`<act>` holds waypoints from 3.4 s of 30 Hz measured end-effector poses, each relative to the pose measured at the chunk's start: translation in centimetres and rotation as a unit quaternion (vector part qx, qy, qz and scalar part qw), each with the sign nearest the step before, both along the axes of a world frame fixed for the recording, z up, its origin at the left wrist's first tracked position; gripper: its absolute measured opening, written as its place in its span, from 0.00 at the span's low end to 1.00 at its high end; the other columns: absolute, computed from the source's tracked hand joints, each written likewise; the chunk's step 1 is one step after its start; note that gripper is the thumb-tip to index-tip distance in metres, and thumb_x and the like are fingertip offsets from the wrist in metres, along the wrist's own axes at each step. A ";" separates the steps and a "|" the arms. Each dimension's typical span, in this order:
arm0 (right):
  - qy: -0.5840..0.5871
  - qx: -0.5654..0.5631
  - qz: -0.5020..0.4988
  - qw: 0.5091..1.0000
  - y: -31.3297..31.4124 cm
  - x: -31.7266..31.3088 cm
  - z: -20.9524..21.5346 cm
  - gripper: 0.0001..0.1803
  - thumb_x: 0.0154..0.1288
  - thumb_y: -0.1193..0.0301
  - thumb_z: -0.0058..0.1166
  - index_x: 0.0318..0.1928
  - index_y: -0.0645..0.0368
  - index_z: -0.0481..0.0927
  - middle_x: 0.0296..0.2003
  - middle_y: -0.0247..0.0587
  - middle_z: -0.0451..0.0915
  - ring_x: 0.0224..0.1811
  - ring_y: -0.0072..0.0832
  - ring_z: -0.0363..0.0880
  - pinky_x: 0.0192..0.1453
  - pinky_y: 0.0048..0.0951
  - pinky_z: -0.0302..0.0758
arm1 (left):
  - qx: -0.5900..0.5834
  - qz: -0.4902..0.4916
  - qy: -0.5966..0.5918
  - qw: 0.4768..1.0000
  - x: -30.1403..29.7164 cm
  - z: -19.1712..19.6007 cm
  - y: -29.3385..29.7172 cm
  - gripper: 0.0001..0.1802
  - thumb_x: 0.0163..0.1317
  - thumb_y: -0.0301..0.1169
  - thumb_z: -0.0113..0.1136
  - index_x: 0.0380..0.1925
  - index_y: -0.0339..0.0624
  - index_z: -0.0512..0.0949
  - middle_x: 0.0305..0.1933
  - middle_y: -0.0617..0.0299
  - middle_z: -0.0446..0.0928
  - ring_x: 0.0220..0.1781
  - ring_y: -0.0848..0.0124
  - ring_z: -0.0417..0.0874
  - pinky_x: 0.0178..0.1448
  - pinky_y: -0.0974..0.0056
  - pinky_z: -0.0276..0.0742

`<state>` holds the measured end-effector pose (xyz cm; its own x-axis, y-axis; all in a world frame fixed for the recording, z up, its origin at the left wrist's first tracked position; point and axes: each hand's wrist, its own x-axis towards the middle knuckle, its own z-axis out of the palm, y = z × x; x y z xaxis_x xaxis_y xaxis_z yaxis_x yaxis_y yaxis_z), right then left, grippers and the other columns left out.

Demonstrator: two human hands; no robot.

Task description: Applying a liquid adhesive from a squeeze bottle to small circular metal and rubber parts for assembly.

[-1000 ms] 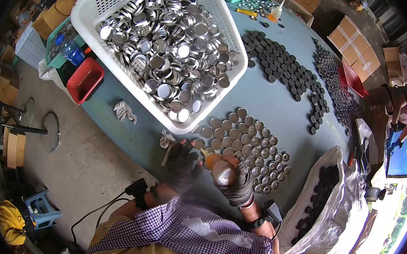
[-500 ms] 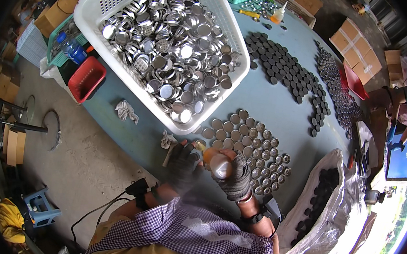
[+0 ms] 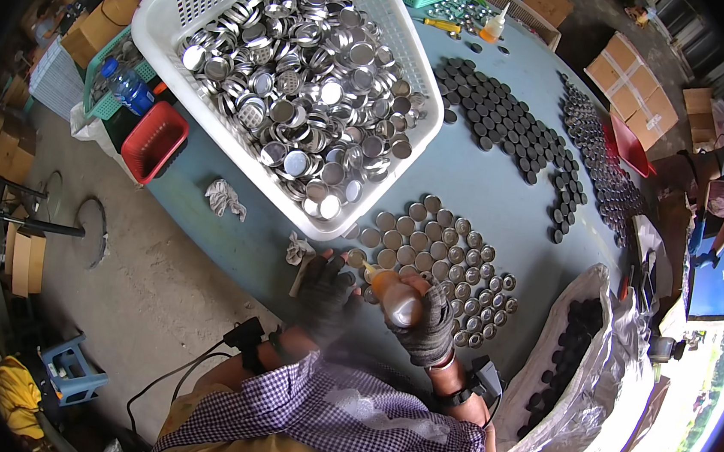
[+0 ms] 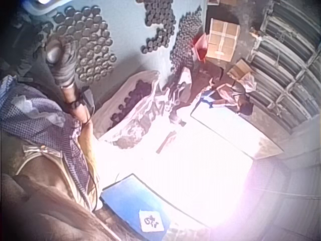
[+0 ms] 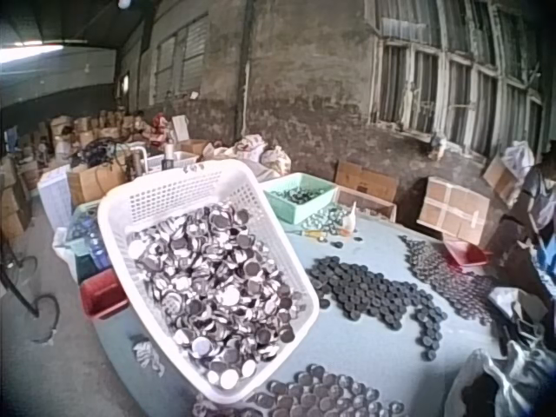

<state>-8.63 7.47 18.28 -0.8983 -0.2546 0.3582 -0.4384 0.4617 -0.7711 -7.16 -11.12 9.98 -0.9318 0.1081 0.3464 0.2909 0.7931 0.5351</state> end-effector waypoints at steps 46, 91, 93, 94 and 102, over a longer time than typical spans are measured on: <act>0.007 0.017 -0.051 0.999 1.1 -3.2 -2.4 0.40 0.40 0.65 0.73 0.56 0.59 0.71 0.46 0.46 0.80 0.43 0.41 0.82 0.47 0.37 0.78 | 0.016 -0.005 -0.017 1.000 -0.1 0.9 0.0 0.13 0.48 0.31 0.66 0.33 0.41 0.76 0.60 0.53 0.72 0.67 0.47 0.66 0.68 0.44 0.63; -0.041 -0.006 -0.033 0.999 1.0 -2.1 -0.6 0.34 0.43 0.70 0.72 0.55 0.58 0.74 0.44 0.42 0.81 0.42 0.39 0.82 0.45 0.36 0.78 | 0.017 -0.008 -0.015 1.000 -0.2 0.8 0.1 0.12 0.47 0.31 0.66 0.33 0.43 0.77 0.61 0.55 0.72 0.66 0.48 0.67 0.67 0.45 0.63; -0.060 -0.025 -0.034 0.997 0.9 -2.0 -0.9 0.34 0.43 0.70 0.71 0.54 0.58 0.74 0.44 0.43 0.81 0.42 0.40 0.81 0.45 0.37 0.78 | 0.013 -0.009 -0.013 1.000 -0.2 1.0 0.1 0.13 0.47 0.31 0.66 0.33 0.42 0.77 0.61 0.54 0.72 0.66 0.48 0.67 0.67 0.45 0.63; -0.023 -0.008 -0.036 0.999 0.7 -2.1 -1.1 0.33 0.44 0.70 0.71 0.54 0.58 0.75 0.44 0.42 0.80 0.41 0.40 0.81 0.44 0.37 0.78 | 0.009 -0.005 -0.016 1.000 -0.2 1.1 0.2 0.14 0.48 0.32 0.66 0.36 0.42 0.77 0.62 0.53 0.72 0.65 0.47 0.67 0.67 0.44 0.63; -0.071 0.041 -0.011 0.997 0.5 -2.5 -1.2 0.32 0.46 0.73 0.72 0.53 0.57 0.71 0.46 0.44 0.80 0.46 0.40 0.80 0.50 0.36 0.77 | 0.004 0.022 0.019 1.000 -2.2 1.1 0.4 0.22 0.51 0.35 0.67 0.45 0.41 0.73 0.63 0.47 0.69 0.61 0.44 0.69 0.64 0.43 0.63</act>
<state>-11.16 8.02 17.13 -0.9442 -0.2571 0.2061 -0.3166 0.5341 -0.7839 -9.40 -10.69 11.03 -0.9221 0.0642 0.3816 0.2755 0.8015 0.5308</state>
